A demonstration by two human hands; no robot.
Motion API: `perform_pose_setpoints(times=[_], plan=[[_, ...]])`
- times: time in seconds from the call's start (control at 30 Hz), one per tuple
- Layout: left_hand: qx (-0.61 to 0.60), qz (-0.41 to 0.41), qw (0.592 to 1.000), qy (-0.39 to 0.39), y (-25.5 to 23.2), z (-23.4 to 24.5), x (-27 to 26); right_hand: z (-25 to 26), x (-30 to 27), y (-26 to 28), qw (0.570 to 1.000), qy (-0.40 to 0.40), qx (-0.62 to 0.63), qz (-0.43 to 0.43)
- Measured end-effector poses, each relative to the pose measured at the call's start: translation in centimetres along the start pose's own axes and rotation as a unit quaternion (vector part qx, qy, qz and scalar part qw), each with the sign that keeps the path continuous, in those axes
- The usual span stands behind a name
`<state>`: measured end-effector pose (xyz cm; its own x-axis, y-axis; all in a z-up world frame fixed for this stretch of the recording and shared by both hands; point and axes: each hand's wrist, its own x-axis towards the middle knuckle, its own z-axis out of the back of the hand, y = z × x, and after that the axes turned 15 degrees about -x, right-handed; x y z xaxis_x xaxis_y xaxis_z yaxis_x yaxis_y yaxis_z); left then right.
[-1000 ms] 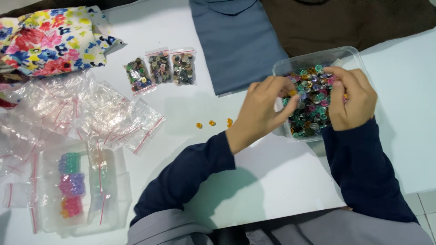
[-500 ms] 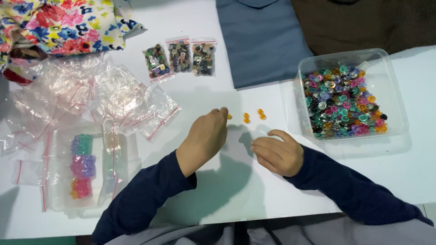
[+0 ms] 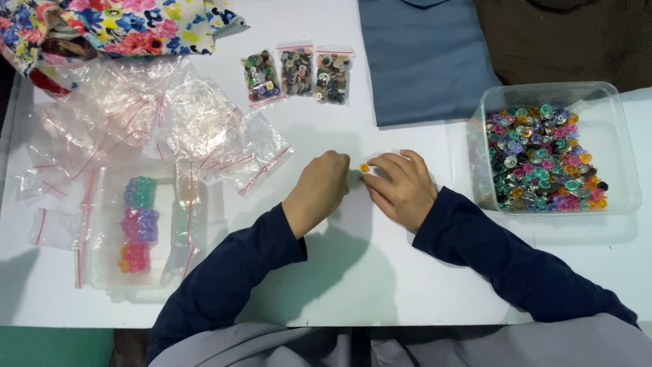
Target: Sorting small colorful beads and placing them into plastic bags.
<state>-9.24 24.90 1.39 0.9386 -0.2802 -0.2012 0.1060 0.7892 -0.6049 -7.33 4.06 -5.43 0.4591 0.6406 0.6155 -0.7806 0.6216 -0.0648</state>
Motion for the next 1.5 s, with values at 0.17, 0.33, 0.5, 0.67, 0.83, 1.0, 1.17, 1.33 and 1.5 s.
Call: perform_pose_setpoints(times=[0.17,0.33,0.5,0.67,0.83,1.0,1.17,1.33,1.5], plan=[[-0.007,0.025,1.000,0.007,-2.2,1.6,-0.4,0.3,0.5,0.1,0.999,0.026,0.021,0.000],[-0.014,0.008,1.000,0.020,-1.2,1.1,0.5,0.5,0.5,-0.1,0.996,0.083,0.036,0.011],[-0.017,-0.017,1.000,0.004,-0.2,0.0,1.1,0.1,0.1,-0.4,0.996,0.065,0.058,-0.002],[-0.015,-0.025,1.000,0.003,-0.8,0.1,1.4,-0.2,-0.2,-0.7,0.996,0.062,0.055,-0.016],[0.013,-0.033,0.999,0.002,-1.1,-0.4,1.5,-0.5,-0.6,-0.9,0.996,0.058,0.059,-0.016],[0.042,-0.041,0.998,-0.003,-1.7,-0.4,1.3,-0.4,-0.6,-1.1,0.997,0.060,0.051,-0.023],[0.054,-0.018,0.998,0.019,-2.7,-0.4,1.2,-0.1,-0.6,-1.3,0.997,0.065,0.044,-0.022],[0.069,-0.002,0.997,0.032,-3.4,-0.2,0.9,-0.1,-0.5,-1.2,0.996,0.071,0.050,-0.017],[0.086,0.003,0.996,0.024,-3.3,-0.9,1.0,-0.2,-0.6,-1.3,0.996,0.072,0.059,-0.015]])
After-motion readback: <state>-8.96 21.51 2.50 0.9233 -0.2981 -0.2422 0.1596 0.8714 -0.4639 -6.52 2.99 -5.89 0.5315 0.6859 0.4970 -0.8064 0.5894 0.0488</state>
